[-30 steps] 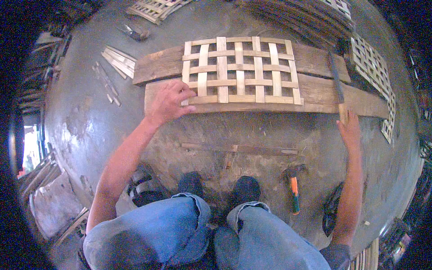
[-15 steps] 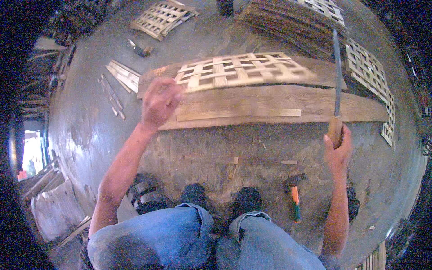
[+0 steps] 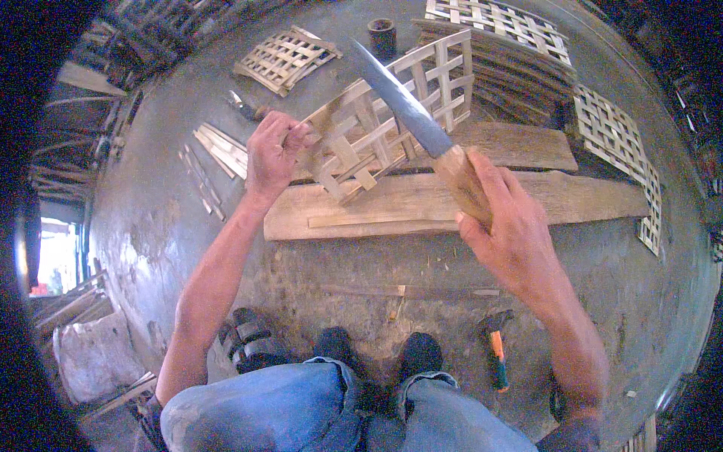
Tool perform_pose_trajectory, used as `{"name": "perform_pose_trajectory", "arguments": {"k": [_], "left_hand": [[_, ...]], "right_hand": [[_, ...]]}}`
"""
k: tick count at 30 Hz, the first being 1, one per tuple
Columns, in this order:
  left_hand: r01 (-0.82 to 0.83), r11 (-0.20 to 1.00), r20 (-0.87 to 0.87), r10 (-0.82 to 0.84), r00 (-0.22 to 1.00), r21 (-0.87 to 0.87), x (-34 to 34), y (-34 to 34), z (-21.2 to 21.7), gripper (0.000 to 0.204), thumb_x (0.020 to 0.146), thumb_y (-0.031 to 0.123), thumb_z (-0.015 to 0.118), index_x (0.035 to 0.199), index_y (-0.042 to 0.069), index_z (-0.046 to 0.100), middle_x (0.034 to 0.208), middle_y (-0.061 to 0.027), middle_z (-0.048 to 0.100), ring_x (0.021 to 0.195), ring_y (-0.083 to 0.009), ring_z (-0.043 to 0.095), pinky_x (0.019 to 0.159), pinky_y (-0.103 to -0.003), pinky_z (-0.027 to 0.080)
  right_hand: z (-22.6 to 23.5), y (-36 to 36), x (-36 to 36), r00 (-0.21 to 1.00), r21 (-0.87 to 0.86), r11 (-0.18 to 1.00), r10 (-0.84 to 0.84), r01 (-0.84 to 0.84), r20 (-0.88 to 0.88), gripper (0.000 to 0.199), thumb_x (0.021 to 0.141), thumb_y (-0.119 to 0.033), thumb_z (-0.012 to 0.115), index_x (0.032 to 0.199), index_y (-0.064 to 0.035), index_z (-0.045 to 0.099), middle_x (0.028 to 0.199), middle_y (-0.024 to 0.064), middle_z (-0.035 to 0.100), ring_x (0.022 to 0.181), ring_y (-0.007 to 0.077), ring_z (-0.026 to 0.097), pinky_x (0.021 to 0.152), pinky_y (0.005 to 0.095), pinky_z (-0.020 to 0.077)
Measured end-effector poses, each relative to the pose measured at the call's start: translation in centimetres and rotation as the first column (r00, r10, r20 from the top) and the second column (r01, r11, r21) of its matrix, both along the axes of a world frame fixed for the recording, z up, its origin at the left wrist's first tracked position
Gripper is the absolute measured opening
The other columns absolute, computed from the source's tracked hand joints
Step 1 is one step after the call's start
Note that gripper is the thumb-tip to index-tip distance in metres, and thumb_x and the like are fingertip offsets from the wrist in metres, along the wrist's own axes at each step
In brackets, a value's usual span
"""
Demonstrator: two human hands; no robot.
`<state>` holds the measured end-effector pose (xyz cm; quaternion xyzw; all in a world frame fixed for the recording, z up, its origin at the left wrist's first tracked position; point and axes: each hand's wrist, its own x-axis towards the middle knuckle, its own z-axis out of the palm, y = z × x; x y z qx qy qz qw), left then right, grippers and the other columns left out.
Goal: The person assembles a wooden lattice panel by hand, using a hammer to secure nails into the interwoven strips. The person repeatedly adjusts the lattice position and hammers nails along the edges to fasten the structure.
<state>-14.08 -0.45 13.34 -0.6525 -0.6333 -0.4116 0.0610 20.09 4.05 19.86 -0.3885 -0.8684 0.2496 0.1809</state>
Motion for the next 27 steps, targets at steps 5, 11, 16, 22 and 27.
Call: {"name": "perform_pose_trajectory", "arguments": {"k": [5,11,16,22,27], "left_hand": [[0.021,1.000,0.010,-0.021,1.000,-0.013,1.0,-0.3,0.8,0.032,0.091,0.031,0.063,0.082,0.000,0.062,0.080,-0.0125,0.057,0.072,-0.0298,0.059,0.064,-0.038,0.048],[0.015,1.000,-0.090,-0.013,0.996,0.023,1.3,-0.5,1.1,0.030,0.090,0.029,0.064,0.083,0.000,0.063,0.080,-0.0127,0.057,0.071,-0.0295,0.058,0.063,-0.038,0.048],[0.032,0.999,-0.030,-0.032,0.999,0.008,1.6,-0.6,1.0,0.028,0.090,0.027,0.063,0.078,0.002,0.061,0.078,-0.0119,0.057,0.072,-0.0292,0.059,0.064,-0.038,0.046],[0.043,0.999,-0.016,-0.043,0.999,0.008,1.7,-0.7,0.8,0.025,0.088,0.025,0.066,0.083,0.001,0.063,0.080,-0.0119,0.057,0.071,-0.0287,0.058,0.062,-0.038,0.048],[0.050,0.999,-0.039,-0.049,0.998,0.017,1.7,-0.7,0.8,0.024,0.088,0.025,0.066,0.084,0.001,0.063,0.080,-0.0120,0.057,0.070,-0.0288,0.058,0.062,-0.037,0.048]], "right_hand": [[0.7,0.3,-1.5,0.999,0.055,0.998,0.044,-0.043,-0.022,0.067,0.078,-0.005,0.066,0.140,-0.0007,0.040,0.125,0.0236,0.055,0.113,0.0386,0.056,0.097,0.0404,0.0439],[3.5,-0.1,-1.9,0.999,0.089,0.995,0.044,-0.044,0.010,0.062,0.078,-0.006,0.065,0.136,0.0038,0.044,0.122,0.0259,0.057,0.112,0.0389,0.058,0.097,0.0399,0.0437],[3.9,-0.1,-1.6,0.996,0.166,0.982,0.081,-0.088,0.047,0.057,0.079,-0.012,0.066,0.130,0.0044,0.047,0.105,0.0258,0.061,0.096,0.0425,0.061,0.082,0.0459,0.0492],[4.6,0.0,-1.5,0.991,0.043,0.999,0.023,-0.028,0.133,0.061,0.079,-0.012,0.065,0.135,0.0049,0.046,0.118,0.0267,0.059,0.111,0.0402,0.058,0.097,0.0407,0.0430],[4.5,-0.4,-1.6,0.990,0.067,0.998,0.013,-0.023,0.137,0.062,0.078,-0.011,0.065,0.134,0.0051,0.046,0.114,0.0260,0.060,0.106,0.0399,0.059,0.094,0.0411,0.0442]]}}
